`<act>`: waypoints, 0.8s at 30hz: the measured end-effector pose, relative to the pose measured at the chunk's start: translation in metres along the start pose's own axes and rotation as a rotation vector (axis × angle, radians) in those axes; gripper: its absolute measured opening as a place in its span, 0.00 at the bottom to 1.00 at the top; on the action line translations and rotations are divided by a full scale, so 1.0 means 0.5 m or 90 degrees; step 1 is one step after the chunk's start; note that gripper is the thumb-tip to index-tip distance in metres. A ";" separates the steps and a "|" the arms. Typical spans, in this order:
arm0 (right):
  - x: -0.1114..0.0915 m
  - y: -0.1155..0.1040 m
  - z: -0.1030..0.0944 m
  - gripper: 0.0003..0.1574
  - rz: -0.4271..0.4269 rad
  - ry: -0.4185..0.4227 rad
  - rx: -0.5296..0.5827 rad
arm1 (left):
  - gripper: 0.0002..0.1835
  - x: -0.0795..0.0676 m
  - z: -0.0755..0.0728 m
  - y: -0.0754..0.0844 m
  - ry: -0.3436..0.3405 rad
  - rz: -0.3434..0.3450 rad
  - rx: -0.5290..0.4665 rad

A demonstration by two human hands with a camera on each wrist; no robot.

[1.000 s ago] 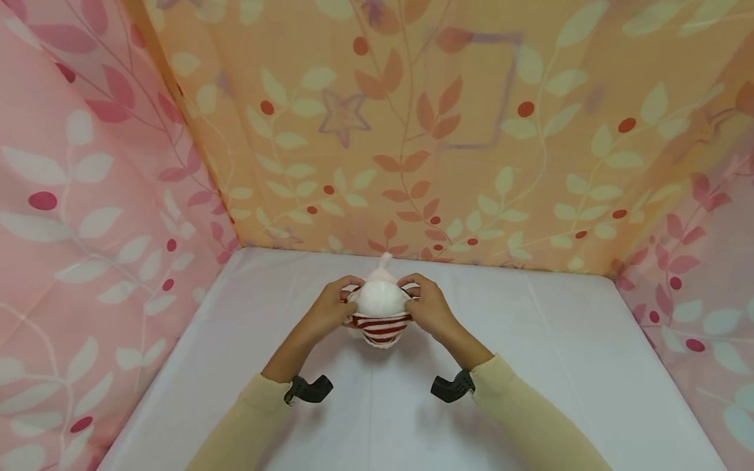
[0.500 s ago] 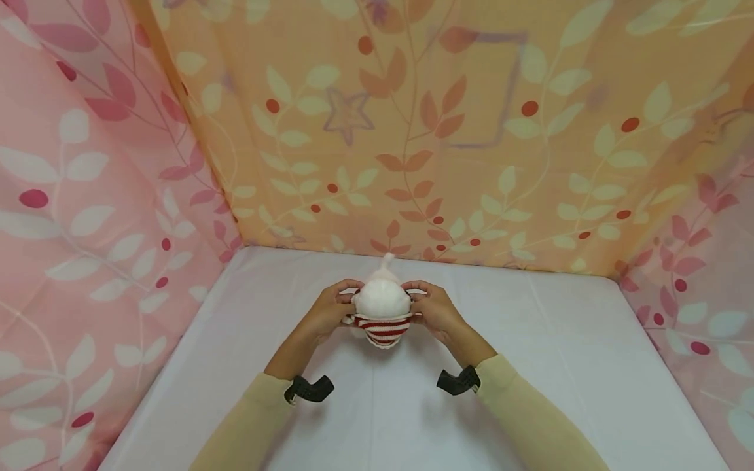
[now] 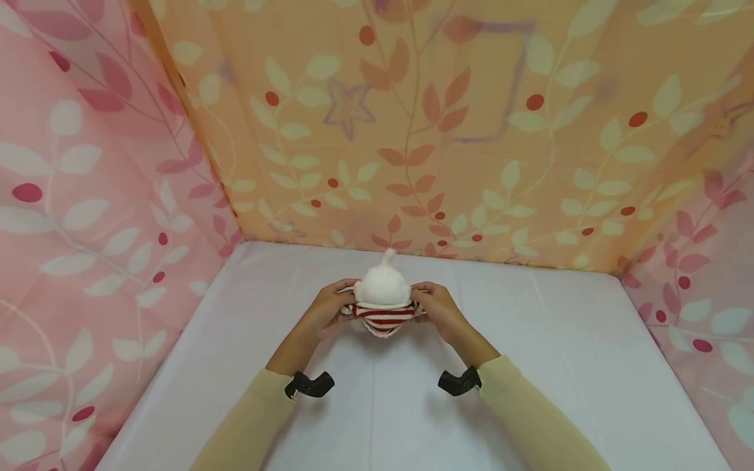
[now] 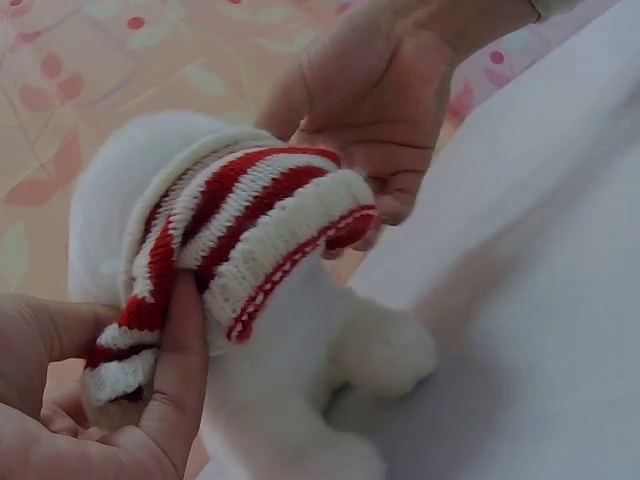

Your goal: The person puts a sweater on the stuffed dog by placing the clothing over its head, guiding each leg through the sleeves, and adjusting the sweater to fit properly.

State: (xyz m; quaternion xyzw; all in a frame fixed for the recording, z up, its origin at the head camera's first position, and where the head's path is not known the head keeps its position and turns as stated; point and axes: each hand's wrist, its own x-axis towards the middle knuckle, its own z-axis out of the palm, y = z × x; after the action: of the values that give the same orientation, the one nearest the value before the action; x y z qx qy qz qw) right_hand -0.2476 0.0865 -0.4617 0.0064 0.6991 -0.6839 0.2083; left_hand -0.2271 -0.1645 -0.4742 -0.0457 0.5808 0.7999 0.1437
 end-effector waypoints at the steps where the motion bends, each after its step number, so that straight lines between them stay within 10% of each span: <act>1: -0.002 0.002 0.000 0.24 0.012 -0.005 -0.020 | 0.16 -0.001 0.001 0.001 0.006 0.000 0.000; 15: -0.003 0.011 -0.004 0.29 -0.006 -0.157 0.182 | 0.17 0.002 0.010 -0.008 0.015 -0.019 0.017; 24: -0.012 -0.013 -0.014 0.21 -0.063 -0.036 -0.115 | 0.21 -0.014 0.006 -0.010 0.063 -0.009 0.033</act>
State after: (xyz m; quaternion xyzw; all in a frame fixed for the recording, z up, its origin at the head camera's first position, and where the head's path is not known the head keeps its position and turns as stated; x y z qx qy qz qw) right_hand -0.2460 0.0946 -0.4540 -0.0664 0.7511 -0.6276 0.1935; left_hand -0.2186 -0.1612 -0.4763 -0.0856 0.6072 0.7806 0.1213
